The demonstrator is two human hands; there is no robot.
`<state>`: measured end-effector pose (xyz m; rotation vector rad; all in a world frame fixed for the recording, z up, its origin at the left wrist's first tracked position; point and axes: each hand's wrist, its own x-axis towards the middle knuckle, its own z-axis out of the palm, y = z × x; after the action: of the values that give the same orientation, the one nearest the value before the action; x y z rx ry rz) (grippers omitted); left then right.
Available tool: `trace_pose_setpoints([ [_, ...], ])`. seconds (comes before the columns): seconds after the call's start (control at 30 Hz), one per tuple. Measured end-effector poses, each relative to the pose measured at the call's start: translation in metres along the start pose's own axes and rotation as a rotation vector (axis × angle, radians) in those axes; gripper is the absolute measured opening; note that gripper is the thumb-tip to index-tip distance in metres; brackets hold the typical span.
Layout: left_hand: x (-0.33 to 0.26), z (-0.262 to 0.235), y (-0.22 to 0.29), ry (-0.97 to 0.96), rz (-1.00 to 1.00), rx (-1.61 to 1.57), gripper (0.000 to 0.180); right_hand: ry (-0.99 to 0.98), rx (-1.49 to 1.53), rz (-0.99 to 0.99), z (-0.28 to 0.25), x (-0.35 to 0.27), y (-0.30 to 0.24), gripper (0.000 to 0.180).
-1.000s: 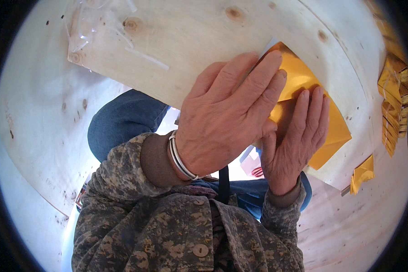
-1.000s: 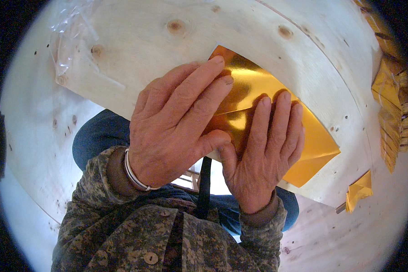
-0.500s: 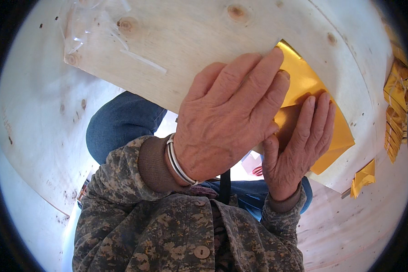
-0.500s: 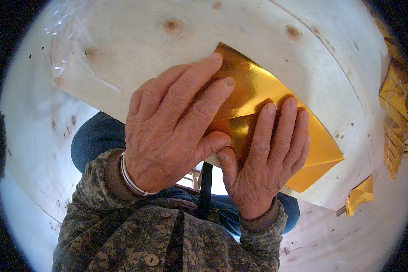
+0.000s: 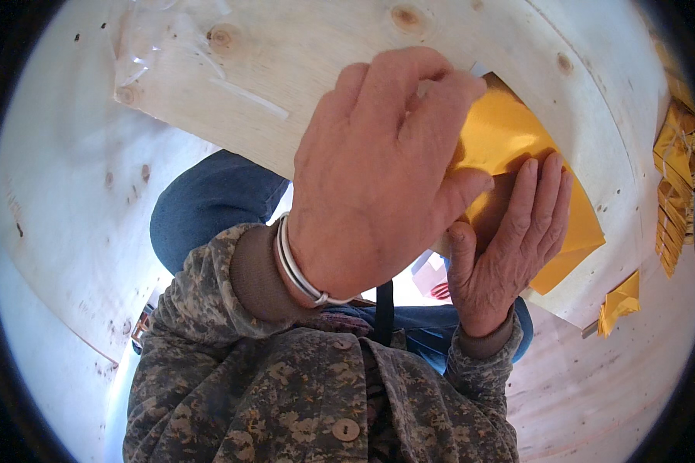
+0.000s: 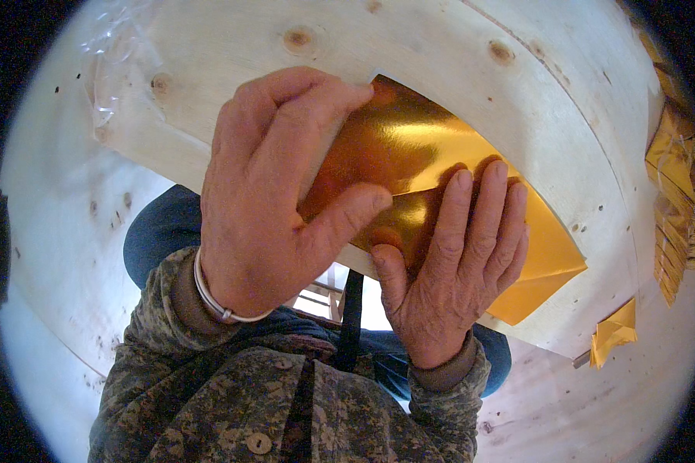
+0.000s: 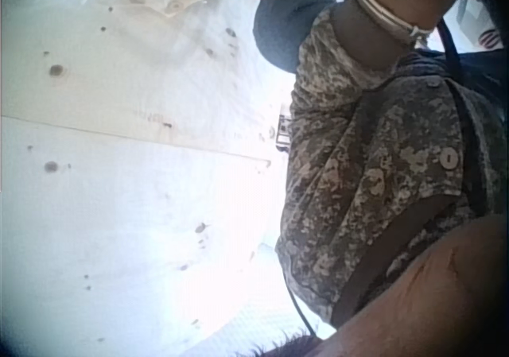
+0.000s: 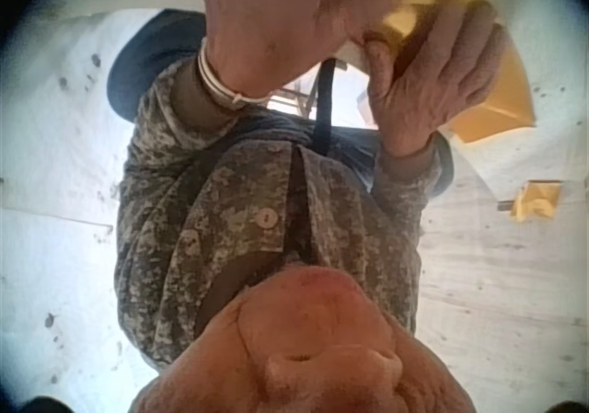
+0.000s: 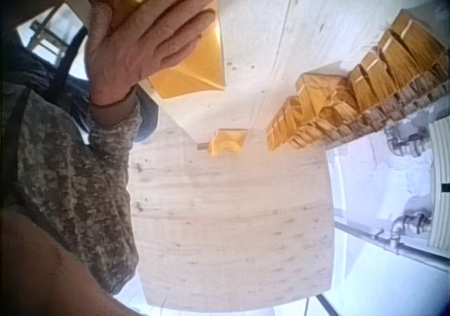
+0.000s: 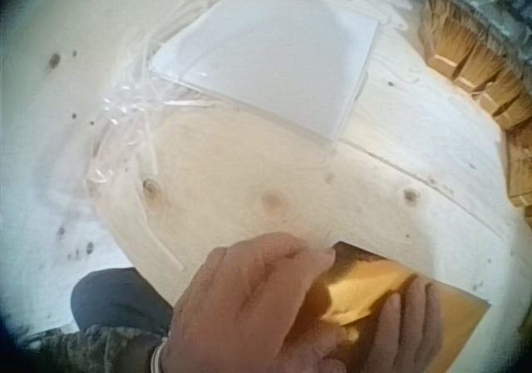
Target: The person folds a single sheet of gold-colored paper on a wooden surface. They repeatedly fold, unfold, and refold the paper to create crisp creases, handling it entirely by hand.
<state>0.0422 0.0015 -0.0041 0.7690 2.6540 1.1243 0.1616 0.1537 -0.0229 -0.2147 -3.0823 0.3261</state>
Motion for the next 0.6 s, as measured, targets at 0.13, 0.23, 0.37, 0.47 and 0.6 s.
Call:
trace_pose_setpoints([
  [0.13, 0.0086, 0.0021, -0.0041, 0.034, 0.016, 0.053, 0.053, -0.002, 0.002, 0.003, 0.0003, -0.0007, 0.0002, 0.077],
  [0.23, 0.0104, 0.0028, -0.0045, 0.03, 0.023, 0.079, 0.052, 0.009, 0.03, 0.011, 0.001, -0.0007, 0.0001, 0.075],
  [0.37, 0.0106, 0.0047, -0.003, 0.055, 0.007, 0.085, 0.053, 0.003, 0.006, -0.01, 0.0004, -0.0007, 0.0012, 0.069],
  [0.47, 0.0104, 0.0042, -0.0036, 0.039, 0.022, 0.127, 0.057, -0.017, 0.006, 0.005, -0.0007, -0.0009, 0.0013, 0.065],
  [0.6, 0.0098, 0.0053, -0.0036, 0.048, 0.016, 0.128, 0.059, -0.018, 0.017, 0.009, -0.0013, -0.0008, 0.0007, 0.065],
])
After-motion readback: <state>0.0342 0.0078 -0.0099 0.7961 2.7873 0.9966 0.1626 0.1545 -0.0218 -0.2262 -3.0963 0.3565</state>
